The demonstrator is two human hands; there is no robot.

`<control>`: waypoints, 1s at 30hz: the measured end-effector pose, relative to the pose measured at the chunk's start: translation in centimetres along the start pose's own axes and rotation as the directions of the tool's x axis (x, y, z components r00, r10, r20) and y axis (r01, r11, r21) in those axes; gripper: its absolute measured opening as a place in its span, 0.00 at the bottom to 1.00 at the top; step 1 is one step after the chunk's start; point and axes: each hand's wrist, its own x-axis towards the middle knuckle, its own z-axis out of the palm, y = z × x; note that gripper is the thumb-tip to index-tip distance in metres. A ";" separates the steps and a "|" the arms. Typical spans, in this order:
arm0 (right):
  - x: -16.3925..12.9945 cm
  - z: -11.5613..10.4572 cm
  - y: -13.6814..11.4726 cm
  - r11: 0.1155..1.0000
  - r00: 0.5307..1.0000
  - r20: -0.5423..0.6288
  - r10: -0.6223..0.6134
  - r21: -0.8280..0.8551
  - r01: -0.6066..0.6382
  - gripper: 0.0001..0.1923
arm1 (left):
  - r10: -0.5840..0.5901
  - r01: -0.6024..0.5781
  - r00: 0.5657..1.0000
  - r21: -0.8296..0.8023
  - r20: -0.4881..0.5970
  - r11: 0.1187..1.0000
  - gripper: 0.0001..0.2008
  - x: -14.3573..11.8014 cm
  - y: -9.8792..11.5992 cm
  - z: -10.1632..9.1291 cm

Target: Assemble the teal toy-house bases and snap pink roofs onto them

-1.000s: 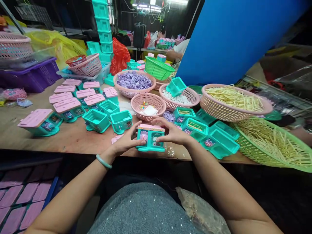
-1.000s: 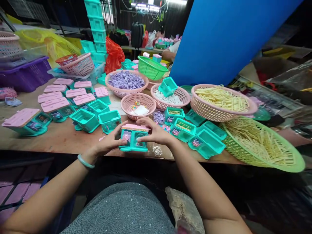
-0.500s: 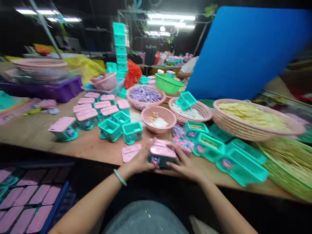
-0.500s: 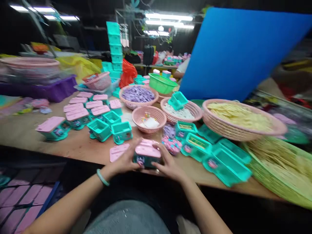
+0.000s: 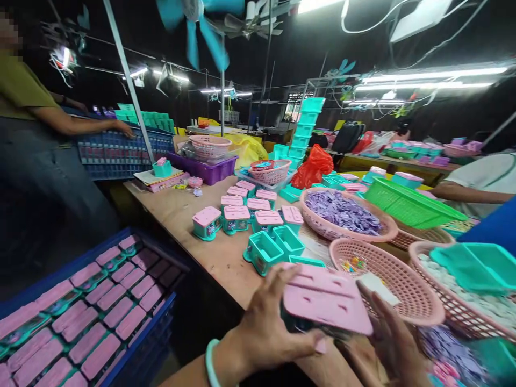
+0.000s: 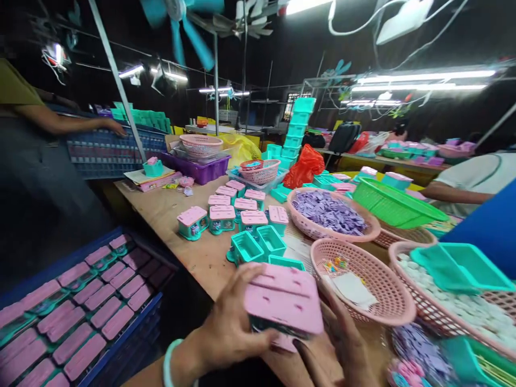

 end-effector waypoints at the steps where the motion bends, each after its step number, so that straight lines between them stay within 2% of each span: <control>1: 1.3 1.6 -1.2 0.999 0.999 0.032 -0.037 0.014 0.037 0.44 | -0.022 0.023 0.991 0.007 -0.129 1.000 0.43 -0.2 -0.1 -2.3; 2: 2.5 3.4 -2.3 0.996 0.994 0.068 -0.088 0.017 0.087 0.42 | -0.050 0.056 0.964 0.016 -0.261 0.998 0.40 -0.4 -0.6 -4.7; 3: 3.6 5.3 -3.3 0.989 0.983 0.111 -0.149 0.010 0.149 0.40 | -0.079 0.096 0.917 0.024 -0.390 0.995 0.37 -0.7 -1.4 -7.2; 4: 4.8 7.2 -4.2 0.975 0.963 0.157 -0.217 -0.001 0.220 0.37 | -0.095 0.137 0.852 0.043 -0.515 0.990 0.36 -1.0 -2.5 -9.7; 6: 7.6 10.6 -5.7 0.931 0.904 0.256 -0.344 -0.031 0.363 0.31 | -0.081 0.235 0.688 0.116 -0.721 0.965 0.37 -1.5 -5.6 -14.3; 8: 11.2 13.5 -6.7 0.875 0.831 0.358 -0.425 -0.074 0.479 0.27 | -0.054 0.352 0.551 0.174 -0.832 0.920 0.40 -1.5 -9.5 -17.9; 9: 13.4 14.8 -7.1 0.844 0.797 0.407 -0.446 -0.107 0.526 0.27 | -0.043 0.399 0.502 0.187 -0.864 0.898 0.39 -1.3 -11.5 -19.2; 11: 18.0 17.4 -7.7 0.772 0.728 0.506 -0.461 -0.175 0.611 0.30 | -0.015 0.453 0.467 0.225 -0.884 0.863 0.40 -0.4 -15.2 -20.9; 13: 22.4 20.2 -8.2 0.705 0.669 0.587 -0.456 -0.220 0.674 0.38 | 0.000 0.472 0.469 0.251 -0.883 0.845 0.40 1.1 -18.3 -21.6; 15: 25.8 23.4 -8.6 0.682 0.651 0.631 -0.422 -0.252 0.686 0.46 | 0.003 0.478 0.493 0.273 -0.870 0.835 0.42 2.9 -20.8 -22.2; 18: 28.9 27.8 -9.5 0.753 0.719 0.629 -0.294 -0.311 0.580 0.44 | -0.024 0.483 0.560 0.303 -0.828 0.822 0.42 5.9 -23.6 -24.2; 20: 30.2 29.6 -10.1 0.794 0.757 0.613 -0.226 -0.334 0.508 0.42 | -0.062 0.484 0.617 0.317 -0.784 0.815 0.44 7.7 -25.0 -26.3; 22: 31.3 29.5 -10.0 0.814 0.764 0.615 -0.196 -0.332 0.476 0.47 | -0.092 0.484 0.668 0.337 -0.739 0.807 0.48 8.7 -25.8 -28.2; 24: 32.2 27.9 -8.7 0.833 0.749 0.646 -0.145 -0.329 0.445 0.56 | -0.106 0.480 0.702 0.359 -0.704 0.800 0.56 9.0 -25.9 -29.2; 27: 32.8 24.4 -5.3 0.830 0.703 0.707 -0.071 -0.350 0.435 0.62 | -0.104 0.473 0.776 0.466 -0.622 0.748 0.68 8.9 -25.3 -28.1; 28: 32.7 23.6 -4.1 0.814 0.694 0.717 -0.062 -0.366 0.451 0.62 | -0.105 0.470 0.807 0.524 -0.581 0.711 0.68 9.0 -25.1 -27.4; 30: 32.5 23.1 -2.5 0.773 0.698 0.714 -0.054 -0.412 0.481 0.58 | -0.113 0.457 0.854 0.627 -0.509 0.630 0.62 9.4 -24.9 -26.0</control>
